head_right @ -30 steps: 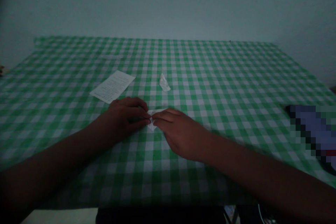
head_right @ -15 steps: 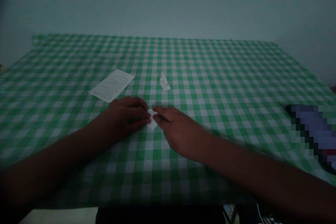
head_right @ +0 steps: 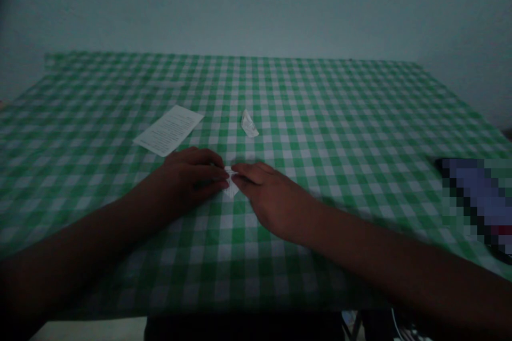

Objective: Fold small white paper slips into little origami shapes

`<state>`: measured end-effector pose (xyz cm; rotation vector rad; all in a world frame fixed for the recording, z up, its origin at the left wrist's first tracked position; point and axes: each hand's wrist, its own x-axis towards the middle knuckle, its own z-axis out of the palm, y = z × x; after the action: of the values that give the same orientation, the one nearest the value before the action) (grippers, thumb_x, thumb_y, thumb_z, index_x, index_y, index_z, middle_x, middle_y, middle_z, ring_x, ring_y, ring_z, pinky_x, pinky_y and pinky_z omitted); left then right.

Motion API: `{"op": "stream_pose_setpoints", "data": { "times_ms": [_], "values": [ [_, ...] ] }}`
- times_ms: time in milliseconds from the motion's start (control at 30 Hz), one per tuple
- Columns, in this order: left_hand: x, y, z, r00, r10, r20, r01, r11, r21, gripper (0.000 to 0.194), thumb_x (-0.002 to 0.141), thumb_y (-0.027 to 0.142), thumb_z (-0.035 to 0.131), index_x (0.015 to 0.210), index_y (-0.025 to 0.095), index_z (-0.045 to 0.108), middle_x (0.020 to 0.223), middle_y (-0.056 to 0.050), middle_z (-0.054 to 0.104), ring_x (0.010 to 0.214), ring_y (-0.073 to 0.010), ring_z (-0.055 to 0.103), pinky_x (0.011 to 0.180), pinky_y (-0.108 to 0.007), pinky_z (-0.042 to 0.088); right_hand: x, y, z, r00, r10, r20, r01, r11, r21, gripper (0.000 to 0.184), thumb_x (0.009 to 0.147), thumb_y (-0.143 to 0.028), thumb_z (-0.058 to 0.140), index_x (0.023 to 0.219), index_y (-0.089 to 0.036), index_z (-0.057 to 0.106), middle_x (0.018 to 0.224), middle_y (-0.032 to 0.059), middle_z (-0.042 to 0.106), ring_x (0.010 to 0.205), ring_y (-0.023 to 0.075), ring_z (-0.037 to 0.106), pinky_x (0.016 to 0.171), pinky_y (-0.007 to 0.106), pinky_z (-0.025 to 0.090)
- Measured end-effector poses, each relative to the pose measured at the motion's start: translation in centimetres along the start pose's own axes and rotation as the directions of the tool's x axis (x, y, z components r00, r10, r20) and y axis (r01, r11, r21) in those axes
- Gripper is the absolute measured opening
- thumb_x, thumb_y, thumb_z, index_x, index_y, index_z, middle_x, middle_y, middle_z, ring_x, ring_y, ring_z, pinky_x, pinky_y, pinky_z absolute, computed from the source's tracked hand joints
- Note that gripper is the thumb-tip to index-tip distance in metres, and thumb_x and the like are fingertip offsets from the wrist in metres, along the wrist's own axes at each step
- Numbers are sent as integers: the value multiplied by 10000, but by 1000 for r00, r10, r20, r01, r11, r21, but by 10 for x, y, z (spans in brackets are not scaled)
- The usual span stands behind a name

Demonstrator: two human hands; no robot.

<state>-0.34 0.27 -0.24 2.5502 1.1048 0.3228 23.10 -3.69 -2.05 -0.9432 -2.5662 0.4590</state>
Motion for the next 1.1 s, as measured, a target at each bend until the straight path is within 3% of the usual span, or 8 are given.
{"op": "stream_pose_setpoints", "data": {
  "times_ms": [700,1100],
  "values": [
    [1,0,1,1000,9,-21,-9,1000,-21,129,908,273,658,1002,252,743,1083,-34,674,988,-225,611,865,-392,479,1,1,-2,999,-43,-10,43,999,29,460,937,-60,389,1370,-44,543,1406,197,533,1312,274,476,1109,479,444],
    [1,-1,1,1000,-4,-3,4,1000,-15,94,896,265,672,945,244,750,1067,-27,659,981,-218,599,828,-365,454,-3,0,-12,989,-96,109,108,988,-114,382,959,-96,480,1319,-98,607,1462,205,489,1361,300,455,1107,487,448]
  ]
}}
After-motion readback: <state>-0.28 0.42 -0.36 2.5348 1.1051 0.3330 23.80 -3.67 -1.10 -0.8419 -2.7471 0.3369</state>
